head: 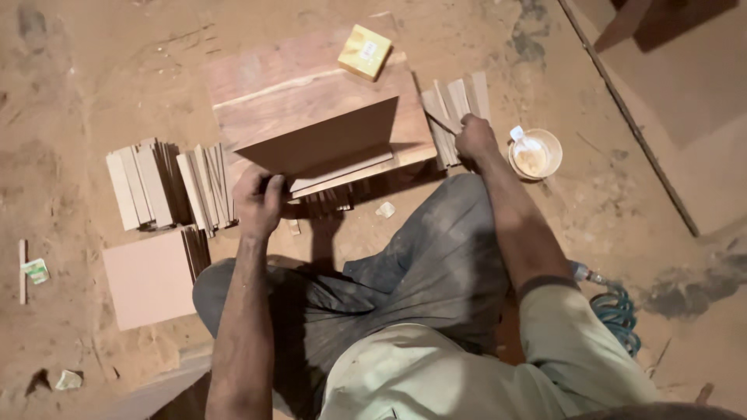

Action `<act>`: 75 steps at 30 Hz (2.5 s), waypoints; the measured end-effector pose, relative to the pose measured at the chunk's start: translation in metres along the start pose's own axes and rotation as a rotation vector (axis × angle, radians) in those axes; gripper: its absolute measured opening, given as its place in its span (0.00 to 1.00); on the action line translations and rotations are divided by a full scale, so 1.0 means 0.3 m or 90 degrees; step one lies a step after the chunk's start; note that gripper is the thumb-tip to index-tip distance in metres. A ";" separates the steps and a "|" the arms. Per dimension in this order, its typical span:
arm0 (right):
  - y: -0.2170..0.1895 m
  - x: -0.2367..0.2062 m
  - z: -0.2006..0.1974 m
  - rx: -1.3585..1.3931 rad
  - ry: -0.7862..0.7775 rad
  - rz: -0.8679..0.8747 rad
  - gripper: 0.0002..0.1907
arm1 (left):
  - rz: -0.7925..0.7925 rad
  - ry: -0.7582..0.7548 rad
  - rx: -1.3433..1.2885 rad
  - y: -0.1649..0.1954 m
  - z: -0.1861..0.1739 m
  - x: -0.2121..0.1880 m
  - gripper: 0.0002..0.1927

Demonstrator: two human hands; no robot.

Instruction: The person sits on the workshop floor assembling small wooden boxes. They load a pneumatic nail gun, apply glue to narrow wood strips, fit strips and panels together into a box, and drive nails with the nail gun to secure the joints, working on one box at a time.

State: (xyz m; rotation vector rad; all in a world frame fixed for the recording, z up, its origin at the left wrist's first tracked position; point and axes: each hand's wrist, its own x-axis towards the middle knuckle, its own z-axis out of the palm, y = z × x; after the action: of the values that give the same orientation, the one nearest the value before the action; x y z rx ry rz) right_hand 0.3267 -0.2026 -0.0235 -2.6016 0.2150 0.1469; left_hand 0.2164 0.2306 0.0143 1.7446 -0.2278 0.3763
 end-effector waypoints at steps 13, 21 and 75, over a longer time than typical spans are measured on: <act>-0.236 -0.254 -0.506 0.294 0.479 -0.467 0.12 | 0.084 0.009 0.113 0.017 -0.019 -0.004 0.07; -0.452 -0.285 -0.276 0.233 0.361 -0.366 0.35 | 0.117 0.019 0.109 0.008 -0.022 0.006 0.05; -0.392 -0.214 -0.111 0.261 -0.185 -0.292 0.12 | 0.065 -0.007 0.127 -0.010 -0.031 0.015 0.05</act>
State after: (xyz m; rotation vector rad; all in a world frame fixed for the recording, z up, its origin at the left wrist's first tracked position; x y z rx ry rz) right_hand 0.2871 -0.1114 0.0723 -2.1233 -0.4126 0.2798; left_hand 0.2205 0.2404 0.0147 1.9362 -0.2955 0.4767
